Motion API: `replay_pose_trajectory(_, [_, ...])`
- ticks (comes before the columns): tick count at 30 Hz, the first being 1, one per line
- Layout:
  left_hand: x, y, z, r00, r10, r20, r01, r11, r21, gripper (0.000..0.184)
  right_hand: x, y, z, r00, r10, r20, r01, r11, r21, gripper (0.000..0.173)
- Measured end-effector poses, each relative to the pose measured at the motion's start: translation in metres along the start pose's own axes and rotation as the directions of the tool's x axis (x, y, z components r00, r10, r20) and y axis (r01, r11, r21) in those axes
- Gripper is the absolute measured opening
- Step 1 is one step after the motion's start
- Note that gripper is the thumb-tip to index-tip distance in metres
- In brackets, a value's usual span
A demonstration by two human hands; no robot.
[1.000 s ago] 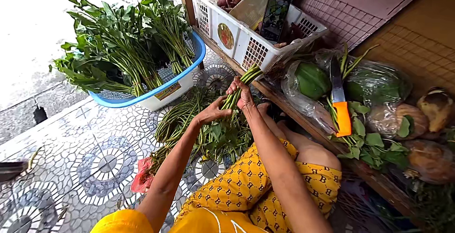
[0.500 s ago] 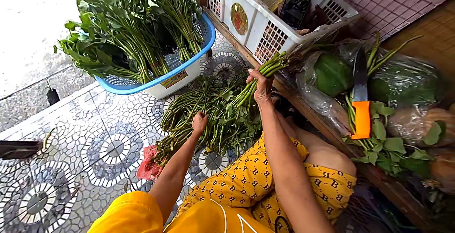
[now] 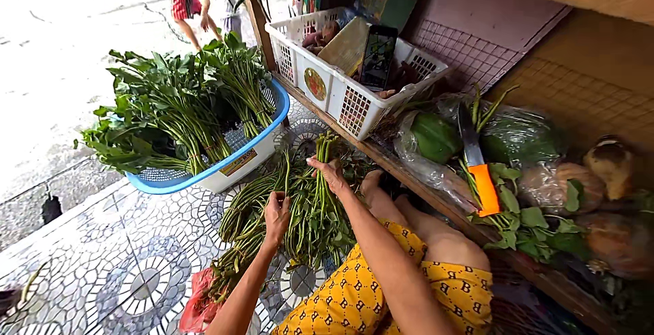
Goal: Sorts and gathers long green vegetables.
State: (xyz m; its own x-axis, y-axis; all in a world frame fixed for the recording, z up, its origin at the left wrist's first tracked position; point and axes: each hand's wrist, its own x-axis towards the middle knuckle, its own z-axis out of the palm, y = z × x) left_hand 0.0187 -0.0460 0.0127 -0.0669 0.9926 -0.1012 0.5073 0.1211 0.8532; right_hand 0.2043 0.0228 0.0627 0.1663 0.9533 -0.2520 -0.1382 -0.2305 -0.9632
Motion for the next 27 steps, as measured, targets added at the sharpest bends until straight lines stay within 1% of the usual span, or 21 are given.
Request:
replay_pose_trajectory(3, [-0.019,0.014,0.009,0.996,0.093,0.013,-0.092,0.995,-0.024,0.028,-0.006,-0.005,0.007,0.998,0.066,0.018,-0.066,0.997,0.032,0.029])
replay_pose_trajectory(6, [-0.025,0.014,0.02,0.989,0.146,-0.001,-0.146,0.989,-0.027,0.026,-0.009,-0.01,0.009,0.993,0.12,-0.022,-0.118,0.989,0.085,0.035])
replay_pose_trajectory(8, [-0.03,0.012,0.024,0.98,0.196,-0.039,-0.197,0.98,-0.03,0.026,-0.007,-0.005,0.006,0.983,0.173,-0.062,-0.169,0.983,0.067,0.037])
replay_pose_trajectory(10, [-0.037,0.011,0.028,0.96,0.27,-0.073,-0.274,0.961,-0.036,0.025,-0.003,0.005,0.005,0.972,0.224,-0.07,-0.223,0.975,0.019,0.04])
replay_pose_trajectory(12, [-0.044,0.007,0.033,0.937,0.335,-0.099,-0.34,0.94,-0.035,0.025,-0.003,0.014,0.007,0.962,0.274,-0.023,-0.274,0.96,-0.049,0.045])
replay_pose_trajectory(14, [-0.051,0.004,0.037,0.921,0.378,-0.097,-0.382,0.924,-0.028,0.026,-0.01,0.019,0.012,0.948,0.312,0.057,-0.305,0.947,-0.097,0.051])
replay_pose_trajectory(16, [-0.059,-0.001,0.039,0.919,0.389,-0.068,-0.391,0.92,-0.031,0.027,-0.015,0.025,0.019,0.938,0.33,0.109,-0.318,0.942,-0.11,0.049])
replay_pose_trajectory(17, [-0.06,-0.004,0.04,0.922,0.383,-0.064,-0.386,0.921,-0.054,0.028,-0.016,0.027,0.022,0.935,0.334,0.122,-0.324,0.941,-0.099,0.052])
replay_pose_trajectory(18, [-0.058,-0.007,0.039,0.932,0.358,-0.057,-0.362,0.926,-0.106,0.03,-0.017,0.029,0.025,0.939,0.327,0.109,-0.317,0.944,-0.096,0.051])
replay_pose_trajectory(20, [-0.043,-0.01,0.032,0.976,0.214,-0.034,-0.215,0.946,-0.241,0.037,-0.018,0.03,0.03,0.948,0.309,0.073,-0.299,0.947,-0.122,0.05])
replay_pose_trajectory(22, [-0.004,-0.008,0.022,0.999,0.049,-0.016,-0.051,0.944,-0.325,0.043,-0.021,0.029,0.033,0.955,0.289,0.071,-0.275,0.948,-0.161,0.055])
replay_pose_trajectory(23, [0.019,-0.005,0.018,0.999,-0.038,0.031,0.047,0.928,-0.37,0.048,-0.025,0.029,0.036,0.959,0.272,0.085,-0.254,0.951,-0.173,0.057])
replay_pose_trajectory(25, [0.066,0.007,0.014,0.962,-0.196,0.192,0.267,0.824,-0.499,0.058,-0.031,0.029,0.042,0.965,0.233,0.119,-0.21,0.961,-0.18,0.057])
replay_pose_trajectory(27, [0.107,0.014,0.018,0.913,-0.271,0.305,0.403,0.714,-0.573,0.054,-0.036,0.029,0.047,0.964,0.227,0.138,-0.202,0.964,-0.174,0.058])
